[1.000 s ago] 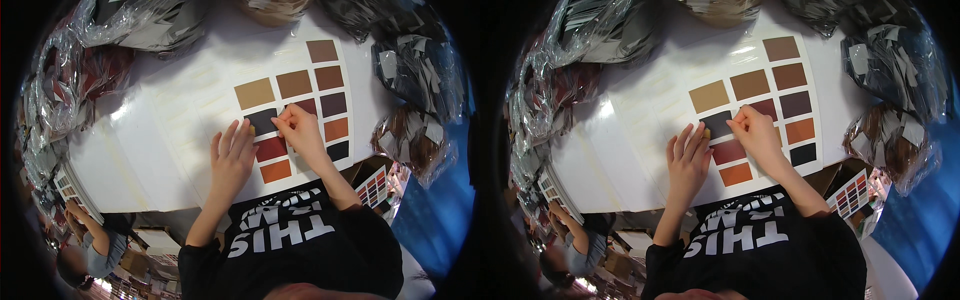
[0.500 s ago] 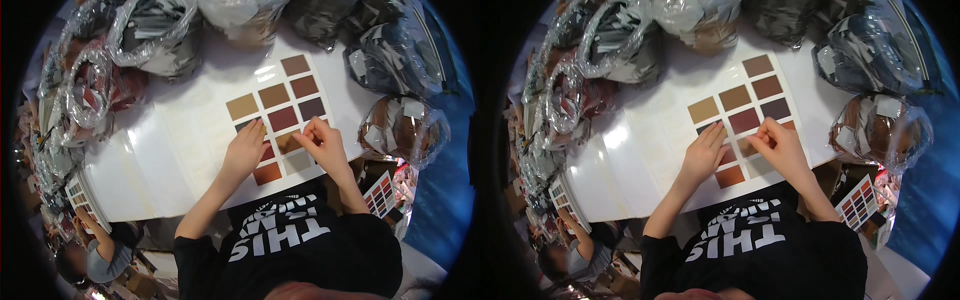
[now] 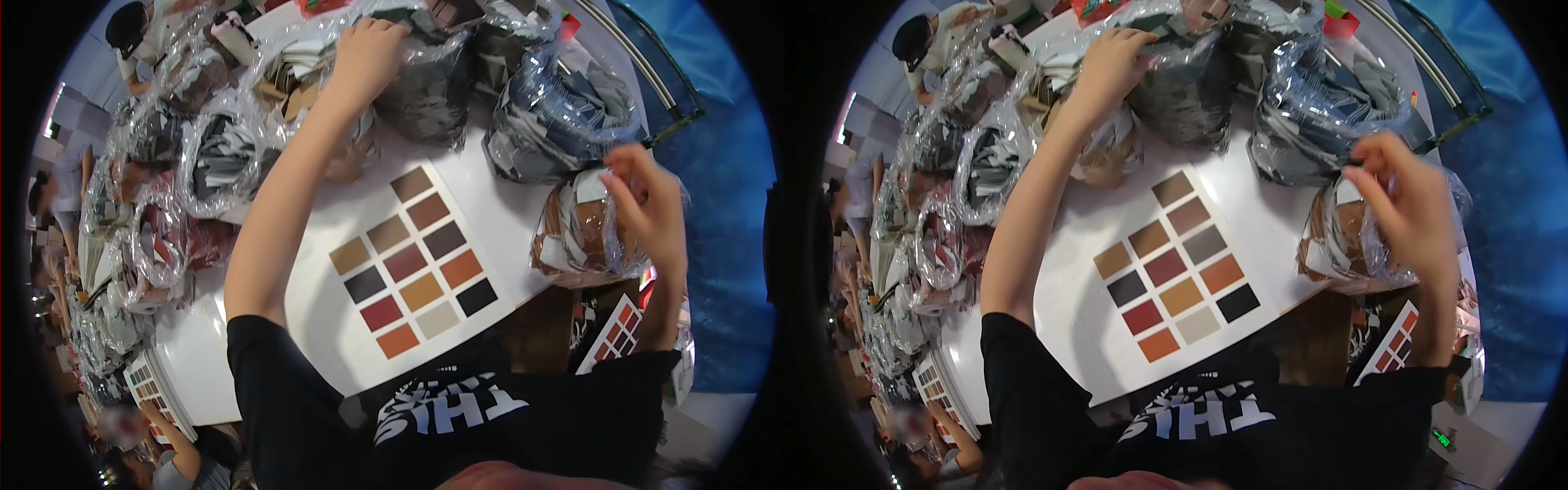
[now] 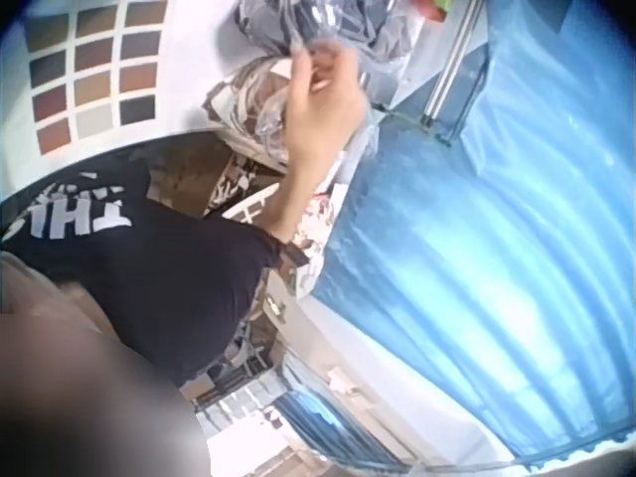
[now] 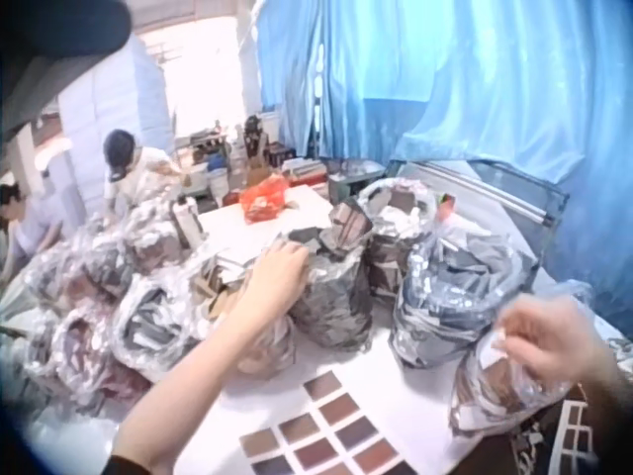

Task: Selecting various colored material swatches from plastic bags and adhering them onto a grid on a sample board.

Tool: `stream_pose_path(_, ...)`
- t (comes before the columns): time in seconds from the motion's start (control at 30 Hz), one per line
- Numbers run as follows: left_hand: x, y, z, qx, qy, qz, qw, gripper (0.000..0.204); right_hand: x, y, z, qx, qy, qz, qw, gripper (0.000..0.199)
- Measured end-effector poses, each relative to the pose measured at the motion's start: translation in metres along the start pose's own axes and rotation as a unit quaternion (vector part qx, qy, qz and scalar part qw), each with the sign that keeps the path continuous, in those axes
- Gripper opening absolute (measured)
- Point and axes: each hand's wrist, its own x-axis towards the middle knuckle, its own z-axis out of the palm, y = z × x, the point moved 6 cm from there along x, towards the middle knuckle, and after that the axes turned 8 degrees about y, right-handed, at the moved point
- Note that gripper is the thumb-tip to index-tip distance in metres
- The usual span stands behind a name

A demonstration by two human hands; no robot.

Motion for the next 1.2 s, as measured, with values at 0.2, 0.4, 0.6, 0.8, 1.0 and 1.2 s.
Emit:
stream_pose_path(0.2,0.017,-0.033,0.089,0.117,-0.212,-0.074,0.967,0.031,0.127,0.026,0.013,-0.099,0.101,-0.284,0.948,0.026)
stream_pose_path(0.4,0.032,-0.042,0.104,0.065,-0.236,-0.187,0.951,0.025,0.262,0.084,0.065,-0.199,0.096,-0.239,0.945,0.023)
stream_pose_path(0.6,0.025,-0.046,0.098,0.093,-0.18,-0.17,0.964,0.028,0.309,0.096,0.1,-0.267,0.066,-0.15,0.95,0.021)
stream_pose_path(0.8,0.028,-0.028,0.096,0.085,-0.083,-0.096,0.988,0.019,0.319,0.129,0.075,-0.364,0.06,-0.136,0.919,0.016)
stream_pose_path(1.0,0.035,-0.018,0.05,0.153,0.06,-0.066,0.984,0.015,0.304,0.108,0.107,-0.424,0.009,-0.147,0.894,0.012)
stream_pose_path(1.2,-0.012,0.044,-0.048,-0.079,0.107,-0.129,0.983,0.025,0.335,0.15,0.142,-0.438,-0.017,-0.126,0.89,0.021)
